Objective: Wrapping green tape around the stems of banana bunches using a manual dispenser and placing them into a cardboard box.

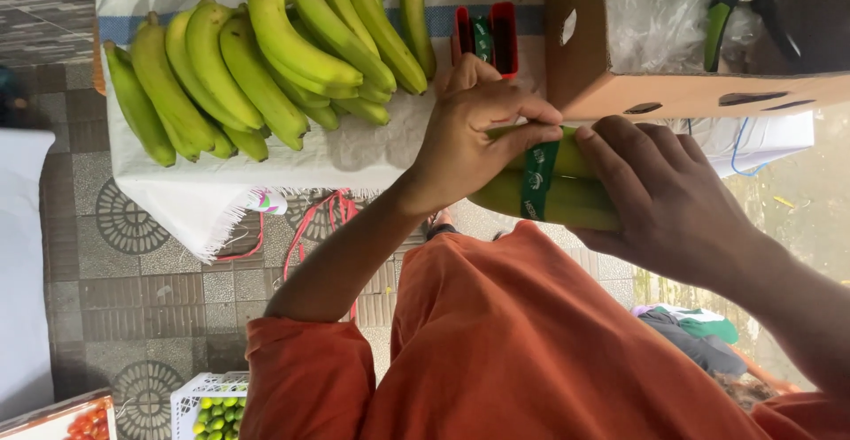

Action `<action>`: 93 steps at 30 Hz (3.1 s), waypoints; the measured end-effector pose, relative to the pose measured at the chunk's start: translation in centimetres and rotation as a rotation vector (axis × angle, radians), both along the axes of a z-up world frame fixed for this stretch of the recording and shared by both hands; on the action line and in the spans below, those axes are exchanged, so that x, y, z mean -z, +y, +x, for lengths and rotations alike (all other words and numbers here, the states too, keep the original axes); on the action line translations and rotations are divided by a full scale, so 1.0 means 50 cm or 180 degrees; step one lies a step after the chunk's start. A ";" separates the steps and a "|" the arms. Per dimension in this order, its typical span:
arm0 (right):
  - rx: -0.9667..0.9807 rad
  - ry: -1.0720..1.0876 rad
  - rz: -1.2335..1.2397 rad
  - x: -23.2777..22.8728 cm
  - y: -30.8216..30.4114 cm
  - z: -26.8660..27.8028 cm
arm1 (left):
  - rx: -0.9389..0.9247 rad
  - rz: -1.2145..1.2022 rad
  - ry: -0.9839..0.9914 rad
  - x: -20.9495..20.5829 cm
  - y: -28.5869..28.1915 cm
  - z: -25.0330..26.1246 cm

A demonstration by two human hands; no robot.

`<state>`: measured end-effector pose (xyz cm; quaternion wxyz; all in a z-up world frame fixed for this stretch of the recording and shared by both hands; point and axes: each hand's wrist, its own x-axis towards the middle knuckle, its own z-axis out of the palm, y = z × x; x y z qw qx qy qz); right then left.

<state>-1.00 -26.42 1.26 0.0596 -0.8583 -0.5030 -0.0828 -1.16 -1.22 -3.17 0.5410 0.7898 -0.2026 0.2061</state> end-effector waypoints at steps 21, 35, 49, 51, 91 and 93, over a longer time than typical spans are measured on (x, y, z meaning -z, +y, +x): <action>-0.0146 0.0374 0.0414 0.005 0.063 -0.014 | 0.1849 -0.0510 0.1721 -0.015 0.085 0.071; 0.0390 0.1420 0.1847 0.079 0.140 0.008 | 0.2330 -0.2401 0.2514 0.200 0.127 0.091; 0.0828 0.4624 0.5247 0.142 0.222 0.087 | 0.0191 -0.0485 0.0215 0.154 0.013 0.008; 0.0720 0.4692 0.5357 0.157 0.209 0.123 | 0.0147 -0.0061 0.0003 0.124 -0.002 0.011; 0.3687 0.2377 0.2599 0.510 -0.327 0.962 | -0.0821 -0.0076 0.0980 0.245 -0.138 0.057; 0.3826 0.2637 0.2810 0.501 -0.336 0.958 | -0.0920 -0.0238 0.1123 0.261 -0.137 0.051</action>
